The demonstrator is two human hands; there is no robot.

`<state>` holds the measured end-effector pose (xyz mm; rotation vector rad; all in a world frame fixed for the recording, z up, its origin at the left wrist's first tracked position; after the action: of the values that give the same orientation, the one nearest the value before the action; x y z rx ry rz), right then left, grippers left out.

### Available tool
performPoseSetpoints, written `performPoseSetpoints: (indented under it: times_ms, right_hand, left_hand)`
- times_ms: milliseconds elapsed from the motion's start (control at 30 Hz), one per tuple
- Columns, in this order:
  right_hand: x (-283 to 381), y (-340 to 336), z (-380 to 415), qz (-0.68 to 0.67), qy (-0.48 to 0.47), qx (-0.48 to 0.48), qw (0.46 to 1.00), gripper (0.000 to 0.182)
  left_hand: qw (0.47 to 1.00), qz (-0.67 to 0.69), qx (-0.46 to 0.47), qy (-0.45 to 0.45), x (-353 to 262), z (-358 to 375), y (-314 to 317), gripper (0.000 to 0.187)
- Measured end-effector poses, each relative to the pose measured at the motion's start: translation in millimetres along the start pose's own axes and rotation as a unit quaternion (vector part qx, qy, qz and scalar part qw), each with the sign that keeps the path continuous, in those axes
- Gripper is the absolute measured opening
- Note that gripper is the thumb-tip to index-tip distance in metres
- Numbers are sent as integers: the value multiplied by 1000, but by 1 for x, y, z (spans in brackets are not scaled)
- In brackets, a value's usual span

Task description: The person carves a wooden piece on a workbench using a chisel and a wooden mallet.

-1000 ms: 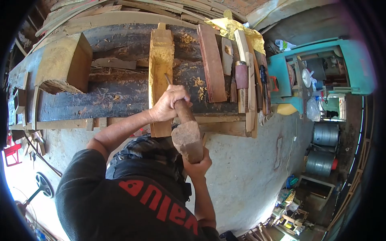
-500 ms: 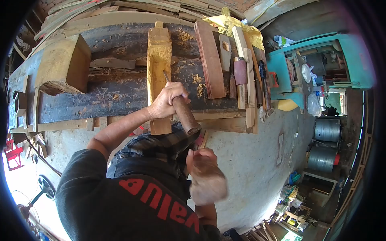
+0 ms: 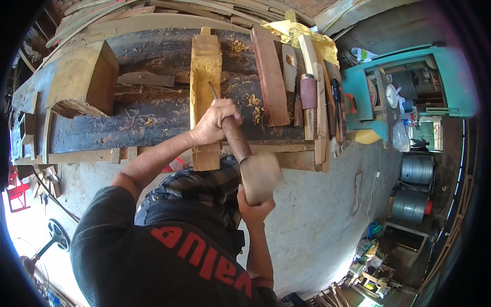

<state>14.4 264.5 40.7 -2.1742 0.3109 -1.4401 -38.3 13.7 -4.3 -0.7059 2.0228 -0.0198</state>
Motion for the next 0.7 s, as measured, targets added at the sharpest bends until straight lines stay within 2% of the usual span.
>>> performPoseSetpoints:
  times_ms: [33,67,133,167,233,267,367,500,600,667,700]
  right_hand:
    - [5,-1,3,149,-120,35,981,25]
    - [9,-3,7,284,-246,34,926,24]
    - [30,-8,-6,71,-72,30,994,28]
    - [8,-9,5,188,-39,44,980,27]
    - [-6,-9,2,67,-66,44,995,34]
    - [-21,-11,10,-38,56,7,998,42]
    - [-17,-17,14,-31,101,14,994,45]
    - [-1,-22,8,-67,107,-13,992,49]
    - [3,-32,6,-38,66,-13,997,55]
    - [-7,-48,18,-12,69,24,997,48]
    - [4,-49,16,16,32,52,998,44]
  left_hand:
    - [1000,3,-1,6,0,0,0,22]
    - [1000,7,-4,16,0,-2,0,21]
    - [1000,3,-7,16,-2,-4,0,21]
    - [1000,-4,-13,15,-3,-3,-1,21]
    - [1000,-3,-19,20,-13,-2,-6,22]
    - [999,2,-20,25,-18,-1,-7,22]
    - [999,29,-17,11,-33,6,-6,24]
    - [998,54,-5,-2,-36,8,-1,25]
    - [999,45,3,-14,-38,5,1,25]
    - [999,42,3,-18,-41,1,0,25]
    - [999,31,-3,-28,-42,-1,-1,25]
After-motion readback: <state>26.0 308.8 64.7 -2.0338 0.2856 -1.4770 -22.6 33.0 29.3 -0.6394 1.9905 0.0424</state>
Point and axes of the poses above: each hand's wrist, its own z-axis away from the middle knuckle, its own y-axis out of the palm, x = y × z, the point moved 4 cm from there along -z, towards the middle knuckle, and after that the axes turned 1 degree about -x, right-handed, at the moved point
